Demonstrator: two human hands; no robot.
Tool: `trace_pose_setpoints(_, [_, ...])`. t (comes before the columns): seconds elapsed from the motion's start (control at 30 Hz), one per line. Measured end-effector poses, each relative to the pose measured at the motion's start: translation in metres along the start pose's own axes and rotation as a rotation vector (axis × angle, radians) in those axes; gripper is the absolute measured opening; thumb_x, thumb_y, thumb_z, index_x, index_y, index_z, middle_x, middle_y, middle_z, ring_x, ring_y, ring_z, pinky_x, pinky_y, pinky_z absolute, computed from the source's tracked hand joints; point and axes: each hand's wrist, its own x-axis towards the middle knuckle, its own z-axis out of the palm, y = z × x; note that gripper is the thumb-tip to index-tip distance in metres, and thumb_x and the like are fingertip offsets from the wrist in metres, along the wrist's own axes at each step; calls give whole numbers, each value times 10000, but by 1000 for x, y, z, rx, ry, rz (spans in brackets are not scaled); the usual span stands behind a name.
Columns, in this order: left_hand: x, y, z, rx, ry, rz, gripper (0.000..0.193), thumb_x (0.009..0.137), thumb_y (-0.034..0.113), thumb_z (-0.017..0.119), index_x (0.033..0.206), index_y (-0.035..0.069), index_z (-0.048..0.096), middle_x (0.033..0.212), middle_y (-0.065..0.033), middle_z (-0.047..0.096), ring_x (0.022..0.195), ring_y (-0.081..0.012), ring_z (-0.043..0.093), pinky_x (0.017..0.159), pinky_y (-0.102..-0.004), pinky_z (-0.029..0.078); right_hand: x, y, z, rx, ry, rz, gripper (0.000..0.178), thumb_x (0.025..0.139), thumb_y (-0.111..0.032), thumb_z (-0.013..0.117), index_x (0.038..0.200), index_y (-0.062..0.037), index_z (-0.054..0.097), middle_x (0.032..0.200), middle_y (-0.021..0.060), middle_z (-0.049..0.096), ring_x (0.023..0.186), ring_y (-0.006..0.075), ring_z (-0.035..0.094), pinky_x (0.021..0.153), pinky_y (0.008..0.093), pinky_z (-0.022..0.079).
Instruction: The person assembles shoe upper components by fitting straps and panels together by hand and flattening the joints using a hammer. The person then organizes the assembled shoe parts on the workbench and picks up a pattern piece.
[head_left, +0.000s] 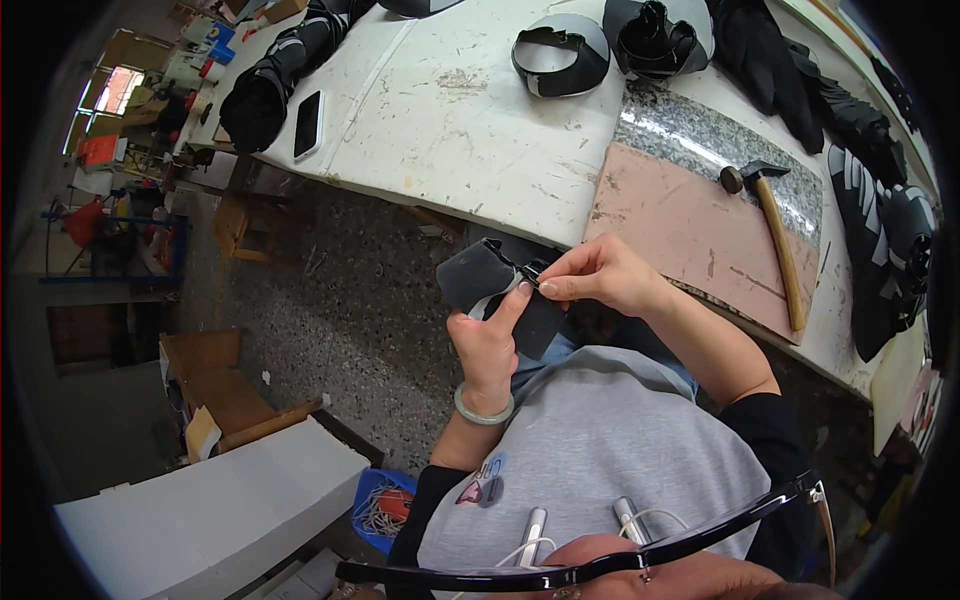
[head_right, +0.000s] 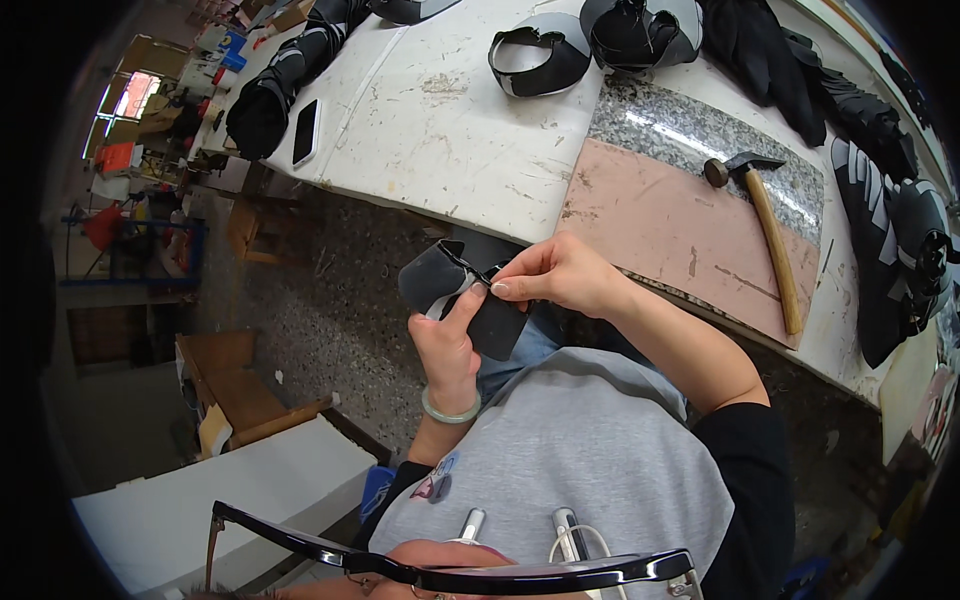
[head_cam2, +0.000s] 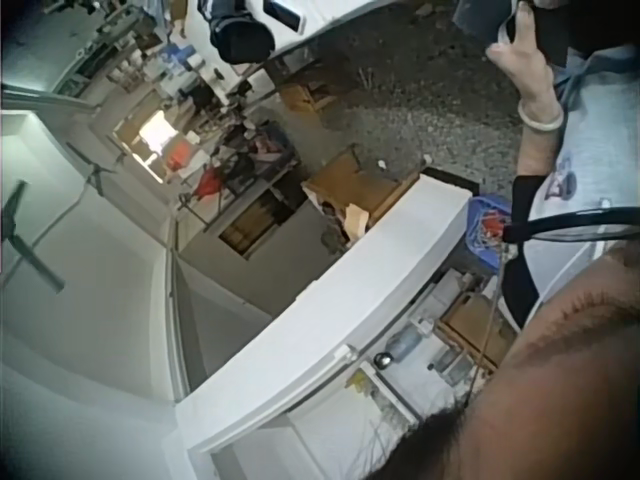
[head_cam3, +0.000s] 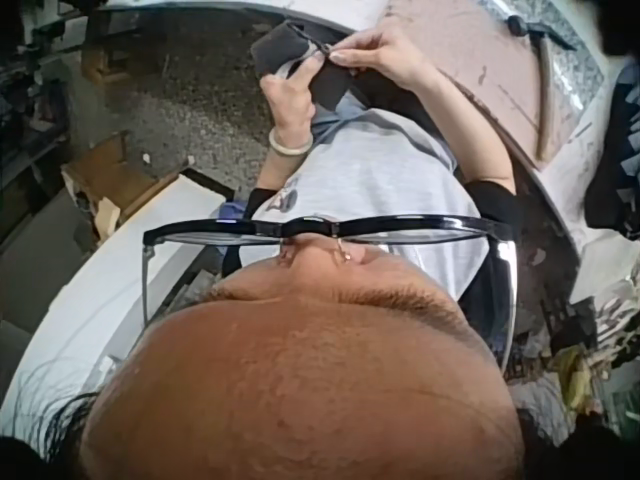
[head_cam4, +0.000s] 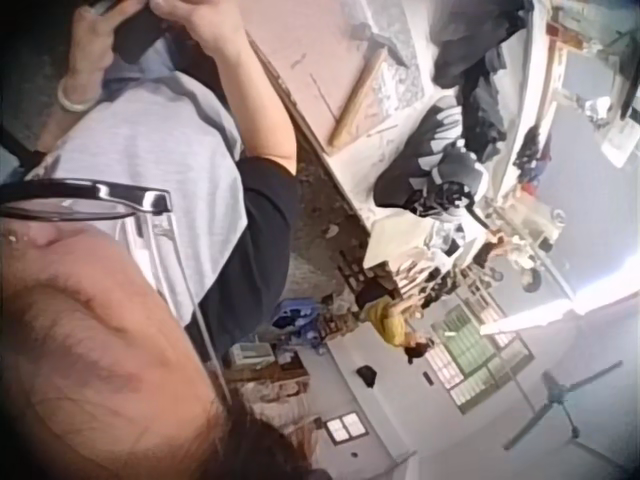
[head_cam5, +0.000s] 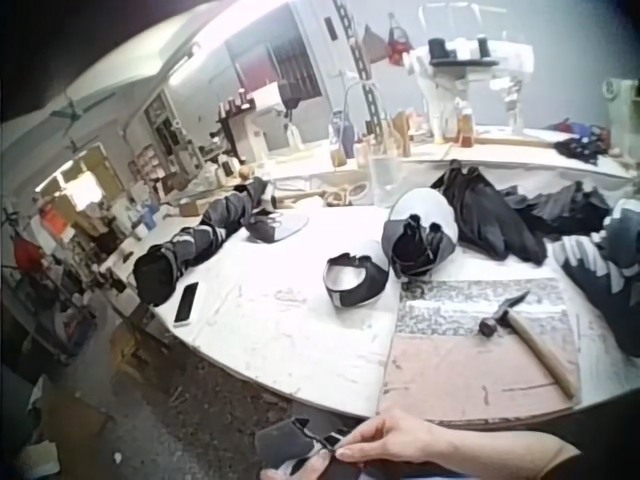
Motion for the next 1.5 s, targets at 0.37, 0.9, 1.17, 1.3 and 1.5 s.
trace_pose_setpoints(0.37, [1, 10, -7, -107, -80, -124, 191, 769, -10, 680, 956, -24, 644, 896, -65, 660, 778, -139, 638, 713, -265, 519, -5, 12, 16, -139, 190, -115, 117, 741, -115, 672, 711, -11, 629, 620, -22, 573, 583, 30, 475, 521, 212, 386])
trace_pose_setpoints(0.9, [1, -8, -25, -577, -414, -594, 325, 860, 111, 619, 1167, 31, 549, 1071, -64, 620, 1028, -180, 592, 901, -328, 490, -16, 10, 0, -69, -69, -239, 62, 738, 13, 658, 696, 10, 612, 662, -9, 552, 634, 50, 489, 542, 213, 366])
trace_pose_setpoints(1.17, [-6, 10, -9, -155, -263, -278, 403, 924, 375, 571, 1123, 25, 558, 1029, -41, 618, 881, -145, 630, 813, -311, 517, -20, -6, -1, -15, -133, -278, 128, 728, 24, 660, 640, 19, 567, 628, 47, 526, 605, 123, 465, 552, 273, 354])
trace_pose_setpoints(1.3, [-4, 10, -5, -527, -382, -585, 434, 942, 415, 518, 1123, 23, 560, 1081, -69, 614, 969, -166, 611, 857, -347, 506, -18, -3, -11, -98, -231, -322, 50, 781, -18, 676, 754, 15, 651, 738, 20, 607, 706, 81, 543, 648, 228, 427])
trace_pose_setpoints(1.5, [-5, 11, -5, -452, -360, -474, 414, 941, 400, 524, 1125, 30, 560, 1067, -73, 617, 981, -175, 607, 883, -348, 500, -23, -12, -12, -13, -219, -187, 186, 871, -167, 684, 924, 11, 689, 844, 18, 657, 812, 87, 593, 730, 232, 470])
